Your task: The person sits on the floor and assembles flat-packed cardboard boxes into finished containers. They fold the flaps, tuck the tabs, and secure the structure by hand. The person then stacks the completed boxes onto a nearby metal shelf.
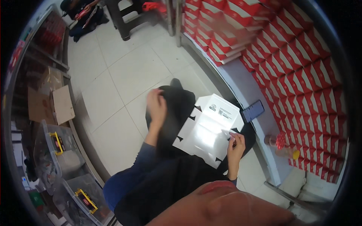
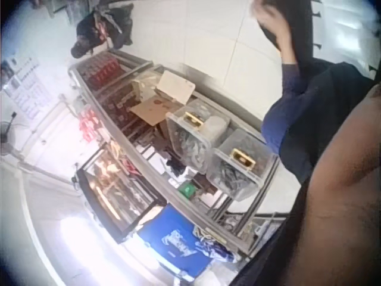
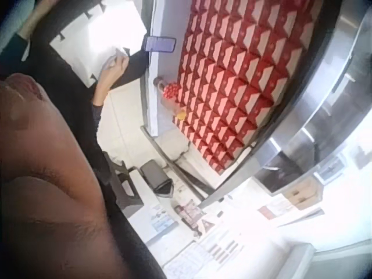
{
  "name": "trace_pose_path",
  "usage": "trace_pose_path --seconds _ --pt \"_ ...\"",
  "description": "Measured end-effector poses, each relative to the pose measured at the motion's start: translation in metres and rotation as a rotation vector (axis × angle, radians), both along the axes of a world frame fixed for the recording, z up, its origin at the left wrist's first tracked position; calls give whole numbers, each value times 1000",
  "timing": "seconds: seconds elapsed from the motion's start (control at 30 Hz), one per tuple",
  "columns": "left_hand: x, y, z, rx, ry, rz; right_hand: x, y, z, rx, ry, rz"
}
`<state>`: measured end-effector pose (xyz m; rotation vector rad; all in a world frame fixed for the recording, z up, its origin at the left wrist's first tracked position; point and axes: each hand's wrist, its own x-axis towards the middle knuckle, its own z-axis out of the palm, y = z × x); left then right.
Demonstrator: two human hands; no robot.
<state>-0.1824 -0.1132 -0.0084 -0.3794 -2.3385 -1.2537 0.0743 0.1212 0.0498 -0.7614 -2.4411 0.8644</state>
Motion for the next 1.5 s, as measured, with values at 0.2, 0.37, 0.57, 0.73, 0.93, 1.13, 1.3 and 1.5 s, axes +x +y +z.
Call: trace_pose_path --seconds 0.2,0.37,0.57,0.73,0.93,1.13,1.3,1.5 --pt "-48 -123 -180 -408 -430 515 -168 -38 14 -15 2 485" --pt "-4 -115 -233 -690 -362 308 -392 -68 -18 371 137 787" --pt "2 -114 -222 -651 -401 298 -657 -83 -96 755 13 545" --pt "10 -123 -224 -705 -407 288 -763 -87 -159 1273 -645 -239" --pt "12 -127 -247 -833 -223 321 -808 -24 -218 575 -860 -137" --pt "12 -132 -236 -949 -220 264 -815 3 -249 491 -886 -164" --pt "8 -134 -236 -994 -206 221 -822 28 -267 572 -927 -202" --pt "11 -134 -234 -1051 -204 254 -812 3 -257 478 -550 -106"
